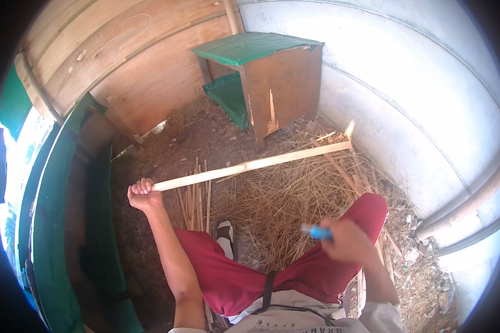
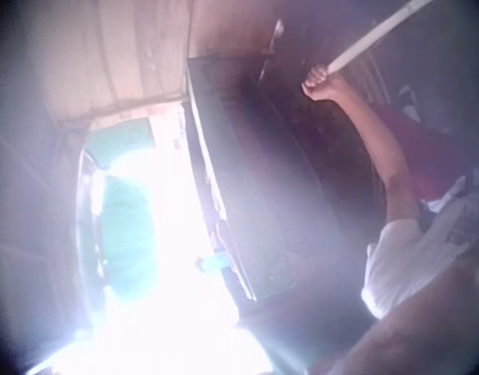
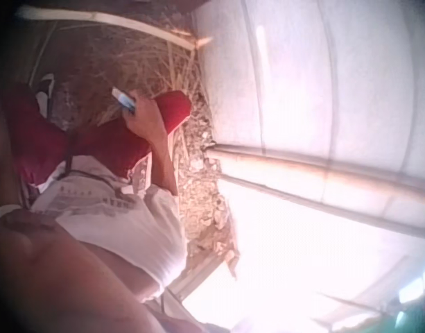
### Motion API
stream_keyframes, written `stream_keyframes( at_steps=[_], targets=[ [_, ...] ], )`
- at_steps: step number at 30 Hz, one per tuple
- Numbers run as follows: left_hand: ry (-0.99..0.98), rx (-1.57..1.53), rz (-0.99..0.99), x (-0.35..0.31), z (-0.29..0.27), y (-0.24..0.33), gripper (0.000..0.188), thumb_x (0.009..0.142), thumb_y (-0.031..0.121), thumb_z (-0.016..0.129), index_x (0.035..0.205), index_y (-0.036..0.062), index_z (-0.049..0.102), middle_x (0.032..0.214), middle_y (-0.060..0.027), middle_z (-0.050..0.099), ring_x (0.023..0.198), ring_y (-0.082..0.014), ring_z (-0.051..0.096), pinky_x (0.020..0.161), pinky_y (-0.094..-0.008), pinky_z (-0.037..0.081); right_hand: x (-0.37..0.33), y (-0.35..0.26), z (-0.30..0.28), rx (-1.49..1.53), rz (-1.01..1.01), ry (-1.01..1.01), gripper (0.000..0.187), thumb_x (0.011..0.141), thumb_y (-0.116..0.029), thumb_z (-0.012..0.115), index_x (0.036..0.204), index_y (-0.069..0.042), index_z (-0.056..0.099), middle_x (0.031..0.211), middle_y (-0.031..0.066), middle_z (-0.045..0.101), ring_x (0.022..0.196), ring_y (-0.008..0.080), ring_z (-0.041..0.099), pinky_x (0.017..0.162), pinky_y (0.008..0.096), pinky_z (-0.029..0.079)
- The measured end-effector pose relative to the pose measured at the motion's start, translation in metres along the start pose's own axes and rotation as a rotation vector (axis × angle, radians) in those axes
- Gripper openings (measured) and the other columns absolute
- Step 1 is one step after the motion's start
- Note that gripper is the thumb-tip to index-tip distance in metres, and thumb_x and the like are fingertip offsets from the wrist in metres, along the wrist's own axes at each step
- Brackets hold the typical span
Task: The person sits on the ground and uses a utility knife to shave thin strips off a long wooden stick. They repeatedly scrape the blade along the stick's length, creating wood shavings that fall onto the straw-covered floor.
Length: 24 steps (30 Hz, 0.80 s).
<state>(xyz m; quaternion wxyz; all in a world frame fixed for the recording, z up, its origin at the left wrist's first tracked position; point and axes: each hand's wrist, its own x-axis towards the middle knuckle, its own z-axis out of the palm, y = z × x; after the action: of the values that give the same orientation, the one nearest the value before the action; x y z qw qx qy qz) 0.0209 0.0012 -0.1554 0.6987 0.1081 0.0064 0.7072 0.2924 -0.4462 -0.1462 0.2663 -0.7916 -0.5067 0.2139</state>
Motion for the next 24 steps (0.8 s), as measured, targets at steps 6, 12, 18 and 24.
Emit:
stream_keyframes(
  at_steps=[6,12,18,24],
  targets=[
    [0.038,0.003,-0.009,-0.004,0.008,-0.024,0.039,0.092,0.019,0.038,0.054,0.0156,0.032,0.047,0.0011,0.024,0.040,-0.0130,0.024,0.038,-0.0271,0.026,0.131,-0.004,-0.018,0.068,-0.056,0.369,0.021,0.088,-0.025,0.071,0.095,-0.006,0.070,0.066,0.0071,0.062,0.058,0.0190,0.059,0.053,0.0335,0.044],
    [0.002,-0.009,0.002,0.001,0.004,-0.034,0.039,0.092,0.019,0.037,0.054,0.0159,0.031,0.047,0.0006,0.026,0.040,-0.0129,0.023,0.038,-0.0270,0.026,0.206,0.003,0.017,-0.140,-0.249,0.563,0.032,0.081,-0.014,0.075,0.111,-0.005,0.069,0.084,0.0145,0.072,0.067,0.0277,0.070,0.061,0.0375,0.056],
    [-0.152,0.016,-0.071,-0.003,0.010,-0.047,0.038,0.092,0.016,0.039,0.055,0.0154,0.032,0.048,-0.0001,0.027,0.042,-0.0132,0.026,0.042,-0.0275,0.029,0.224,0.043,0.030,-0.090,-0.272,0.504,0.035,0.083,-0.023,0.075,0.113,-0.005,0.068,0.086,0.0132,0.073,0.066,0.0270,0.070,0.058,0.0372,0.055],
    [-0.044,0.141,-0.092,-0.017,0.015,-0.065,0.033,0.095,0.019,0.037,0.063,0.0125,0.036,0.056,-0.0023,0.031,0.054,-0.0172,0.034,0.060,-0.0343,0.038,0.229,0.032,0.015,0.387,0.040,0.562,0.030,0.092,-0.032,0.069,0.100,-0.003,0.070,0.068,0.0070,0.068,0.057,0.0155,0.063,0.056,0.0310,0.050]
  ],
)
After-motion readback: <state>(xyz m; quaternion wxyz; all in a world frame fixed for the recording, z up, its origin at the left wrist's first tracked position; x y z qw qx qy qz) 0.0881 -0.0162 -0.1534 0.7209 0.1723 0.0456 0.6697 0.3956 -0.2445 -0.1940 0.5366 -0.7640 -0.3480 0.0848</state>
